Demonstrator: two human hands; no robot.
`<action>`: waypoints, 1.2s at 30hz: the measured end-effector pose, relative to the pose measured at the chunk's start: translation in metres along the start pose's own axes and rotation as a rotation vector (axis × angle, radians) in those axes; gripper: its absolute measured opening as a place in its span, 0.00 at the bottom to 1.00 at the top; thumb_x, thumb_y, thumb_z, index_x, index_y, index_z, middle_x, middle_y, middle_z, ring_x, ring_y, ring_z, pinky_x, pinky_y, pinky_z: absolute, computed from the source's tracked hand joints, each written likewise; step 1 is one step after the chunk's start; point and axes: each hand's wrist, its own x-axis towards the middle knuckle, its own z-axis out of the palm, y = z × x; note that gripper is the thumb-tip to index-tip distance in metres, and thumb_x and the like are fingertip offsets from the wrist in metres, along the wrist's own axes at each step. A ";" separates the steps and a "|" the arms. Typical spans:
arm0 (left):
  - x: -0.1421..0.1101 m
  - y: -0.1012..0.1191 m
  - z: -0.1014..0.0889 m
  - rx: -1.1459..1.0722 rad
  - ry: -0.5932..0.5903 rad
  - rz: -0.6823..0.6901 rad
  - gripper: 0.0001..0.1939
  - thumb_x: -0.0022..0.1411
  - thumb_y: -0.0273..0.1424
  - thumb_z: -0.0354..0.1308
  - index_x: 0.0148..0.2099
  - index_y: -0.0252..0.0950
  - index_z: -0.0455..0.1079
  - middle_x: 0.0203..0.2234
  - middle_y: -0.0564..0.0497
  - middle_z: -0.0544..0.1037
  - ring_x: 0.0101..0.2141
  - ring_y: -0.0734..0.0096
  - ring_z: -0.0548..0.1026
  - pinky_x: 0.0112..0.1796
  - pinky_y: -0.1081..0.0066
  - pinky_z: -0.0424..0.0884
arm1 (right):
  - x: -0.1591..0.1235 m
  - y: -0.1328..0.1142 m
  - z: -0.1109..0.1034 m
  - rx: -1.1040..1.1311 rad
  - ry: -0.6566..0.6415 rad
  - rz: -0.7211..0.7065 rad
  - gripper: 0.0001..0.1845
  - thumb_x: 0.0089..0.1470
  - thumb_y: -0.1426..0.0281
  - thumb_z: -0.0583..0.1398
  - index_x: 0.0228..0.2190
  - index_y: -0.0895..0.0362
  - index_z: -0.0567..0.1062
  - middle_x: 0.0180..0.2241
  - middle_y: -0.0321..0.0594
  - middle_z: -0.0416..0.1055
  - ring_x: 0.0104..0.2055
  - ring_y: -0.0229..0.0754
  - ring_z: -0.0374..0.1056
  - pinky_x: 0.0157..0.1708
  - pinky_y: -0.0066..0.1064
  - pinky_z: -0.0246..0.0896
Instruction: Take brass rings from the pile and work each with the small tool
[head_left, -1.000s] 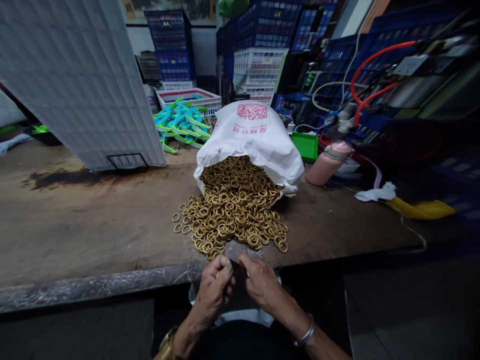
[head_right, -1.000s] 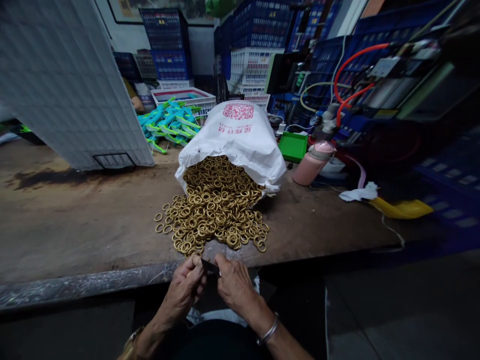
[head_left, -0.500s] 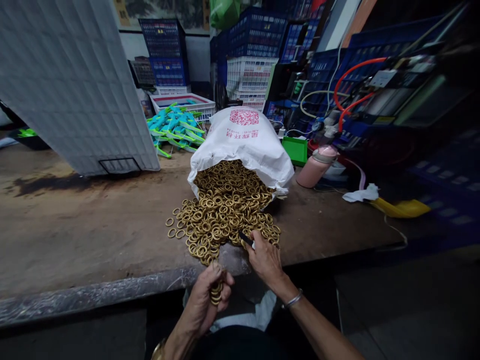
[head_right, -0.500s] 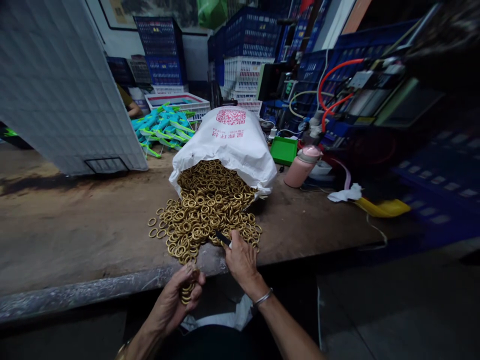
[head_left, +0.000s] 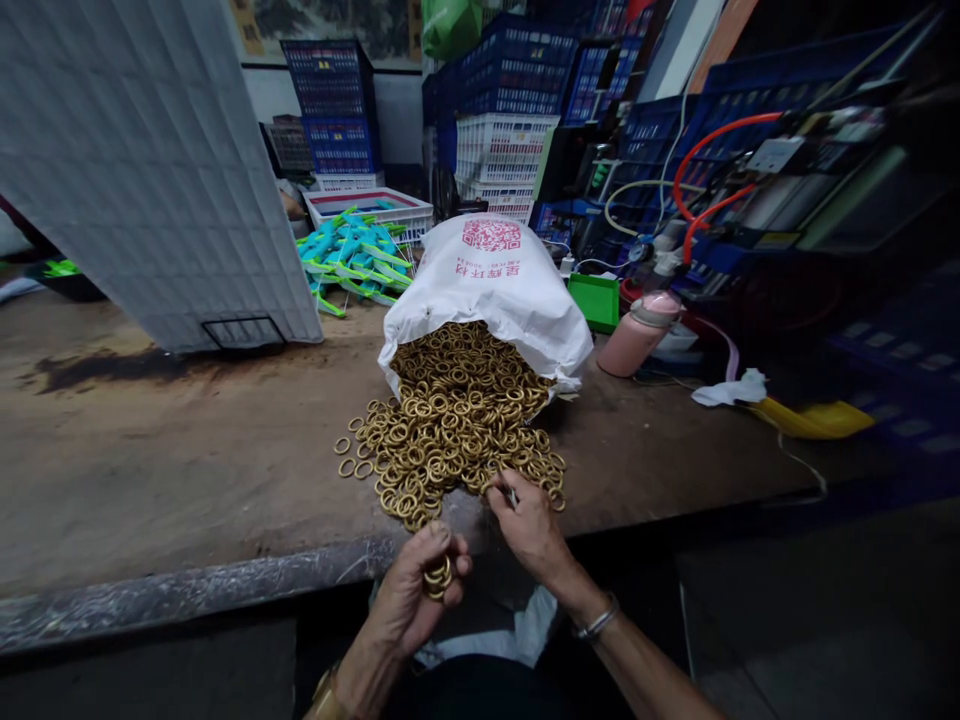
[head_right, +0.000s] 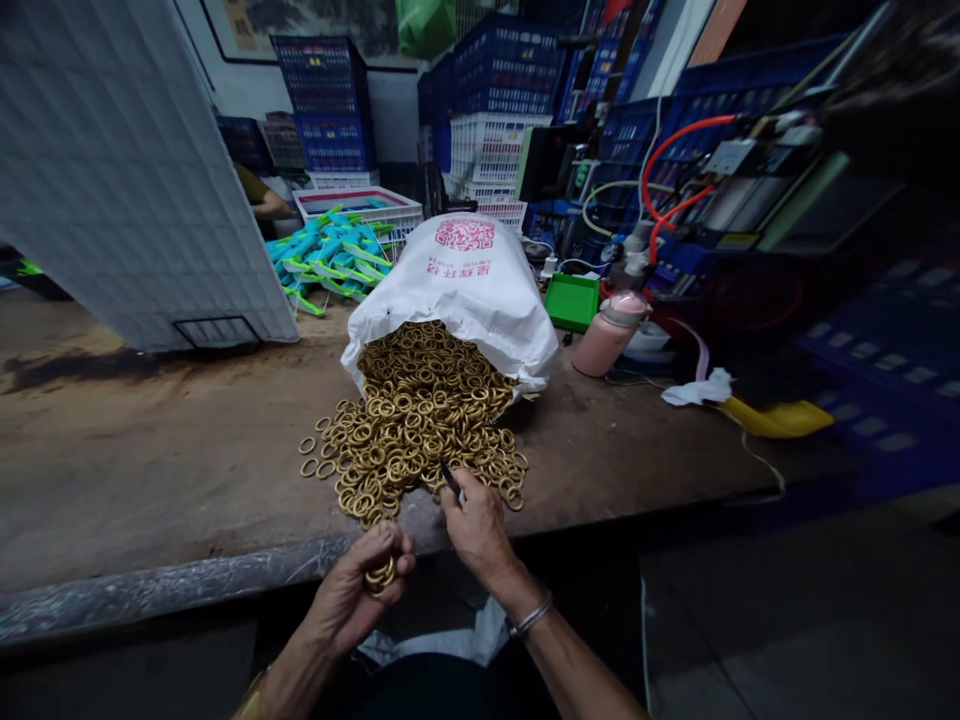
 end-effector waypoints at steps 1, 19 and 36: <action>0.001 0.001 0.002 0.026 -0.003 0.016 0.08 0.49 0.29 0.60 0.31 0.33 0.63 0.24 0.52 0.70 0.22 0.79 0.67 0.17 0.82 0.55 | -0.002 -0.003 0.002 0.093 -0.022 0.032 0.06 0.48 0.70 0.52 0.26 0.57 0.68 0.22 0.34 0.66 0.25 0.35 0.61 0.28 0.25 0.54; 0.005 -0.006 -0.001 0.844 0.084 0.541 0.07 0.55 0.33 0.54 0.31 0.34 0.67 0.23 0.53 0.70 0.23 0.77 0.66 0.27 0.76 0.62 | -0.023 -0.034 0.010 0.712 -0.334 0.400 0.13 0.46 0.60 0.56 0.26 0.58 0.67 0.17 0.28 0.58 0.16 0.28 0.48 0.16 0.21 0.43; -0.002 -0.006 0.008 0.539 0.094 0.147 0.17 0.50 0.44 0.57 0.27 0.34 0.60 0.16 0.59 0.62 0.13 0.86 0.55 0.13 0.82 0.47 | -0.022 -0.029 0.009 0.527 -0.301 0.189 0.16 0.49 0.60 0.52 0.17 0.57 0.63 0.16 0.29 0.57 0.21 0.32 0.54 0.23 0.24 0.51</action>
